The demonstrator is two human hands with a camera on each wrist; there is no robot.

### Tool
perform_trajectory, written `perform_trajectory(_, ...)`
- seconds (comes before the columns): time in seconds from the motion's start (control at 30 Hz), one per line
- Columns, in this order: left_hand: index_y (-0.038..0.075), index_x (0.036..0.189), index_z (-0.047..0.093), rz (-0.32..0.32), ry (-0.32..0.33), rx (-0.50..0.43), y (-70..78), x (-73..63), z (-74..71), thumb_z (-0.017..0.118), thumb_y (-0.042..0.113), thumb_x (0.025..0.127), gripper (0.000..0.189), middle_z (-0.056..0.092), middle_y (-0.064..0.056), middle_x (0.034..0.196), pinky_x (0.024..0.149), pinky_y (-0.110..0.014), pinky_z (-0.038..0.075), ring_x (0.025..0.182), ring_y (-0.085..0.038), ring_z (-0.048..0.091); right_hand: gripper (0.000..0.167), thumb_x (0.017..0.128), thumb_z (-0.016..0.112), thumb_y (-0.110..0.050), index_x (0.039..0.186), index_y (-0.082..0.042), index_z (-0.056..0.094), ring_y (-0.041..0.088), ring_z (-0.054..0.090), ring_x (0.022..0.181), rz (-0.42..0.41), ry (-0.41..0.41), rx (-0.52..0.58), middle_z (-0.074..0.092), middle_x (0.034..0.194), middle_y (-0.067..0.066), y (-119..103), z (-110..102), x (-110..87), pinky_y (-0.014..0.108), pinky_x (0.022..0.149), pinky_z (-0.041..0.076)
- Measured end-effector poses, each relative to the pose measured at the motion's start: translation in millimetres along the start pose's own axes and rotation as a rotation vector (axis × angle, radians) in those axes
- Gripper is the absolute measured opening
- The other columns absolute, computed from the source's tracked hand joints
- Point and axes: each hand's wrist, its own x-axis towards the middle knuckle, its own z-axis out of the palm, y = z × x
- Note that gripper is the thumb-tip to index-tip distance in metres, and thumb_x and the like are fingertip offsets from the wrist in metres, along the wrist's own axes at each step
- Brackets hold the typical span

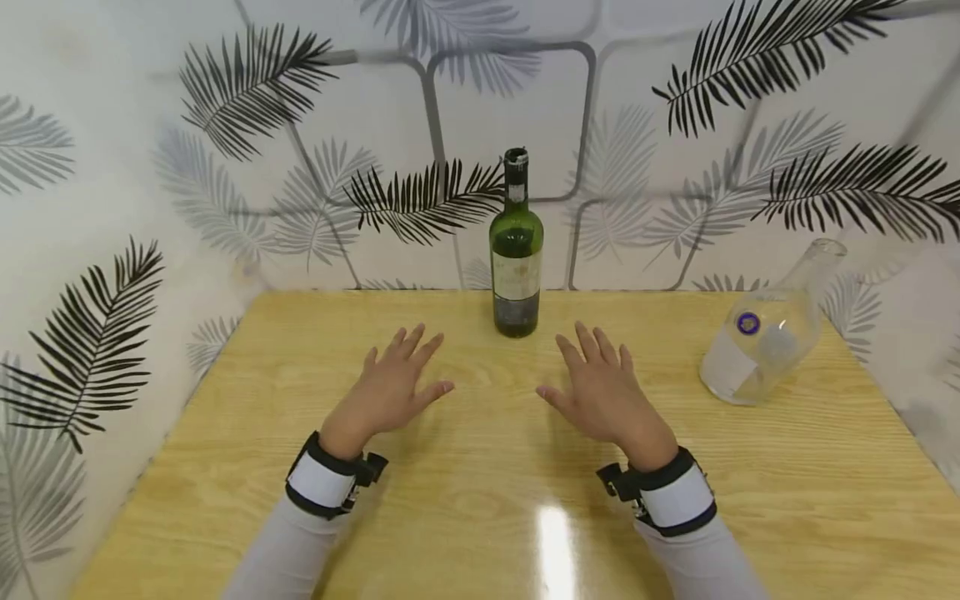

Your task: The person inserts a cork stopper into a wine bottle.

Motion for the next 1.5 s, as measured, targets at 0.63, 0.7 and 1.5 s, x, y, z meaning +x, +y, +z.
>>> perform_trajectory(0.63,0.019,0.161,0.023,0.018,0.066,-0.029,1.4,11.5,-9.8,0.052,0.052,0.101,0.074,0.016,-0.016,0.166,0.117,-0.069,0.016,0.153,-0.039,0.014,0.073,0.101,0.06,-0.039,0.152,0.004,0.032,0.058,0.019,0.143,-0.044,0.073,-0.013,0.019,0.158,0.036,1,-13,6.1,0.078,0.108,0.017)
perform_trajectory(0.7,0.015,0.161,0.022,0.052,0.152,-0.059,4.9,20.7,-10.5,0.055,0.05,0.101,0.077,0.02,-0.02,0.164,0.116,-0.067,0.023,0.15,-0.042,0.022,0.075,0.1,0.062,-0.036,0.153,0.005,0.029,0.058,0.019,0.143,-0.069,0.122,-0.016,0.018,0.158,0.036,1,-16,9.1,0.078,0.108,0.018)
perform_trajectory(1.5,0.014,0.161,0.021,0.122,0.331,-0.729,60.9,174.3,-30.3,0.067,0.041,0.096,0.084,0.035,-0.013,0.158,0.11,-0.046,0.043,0.138,-0.03,0.045,0.094,0.099,0.064,-0.024,0.161,-0.011,-0.005,0.042,0.022,0.15,-0.066,0.391,0.78,0.012,0.166,0.018,25,-7,153.2,0.06,0.116,0.03)
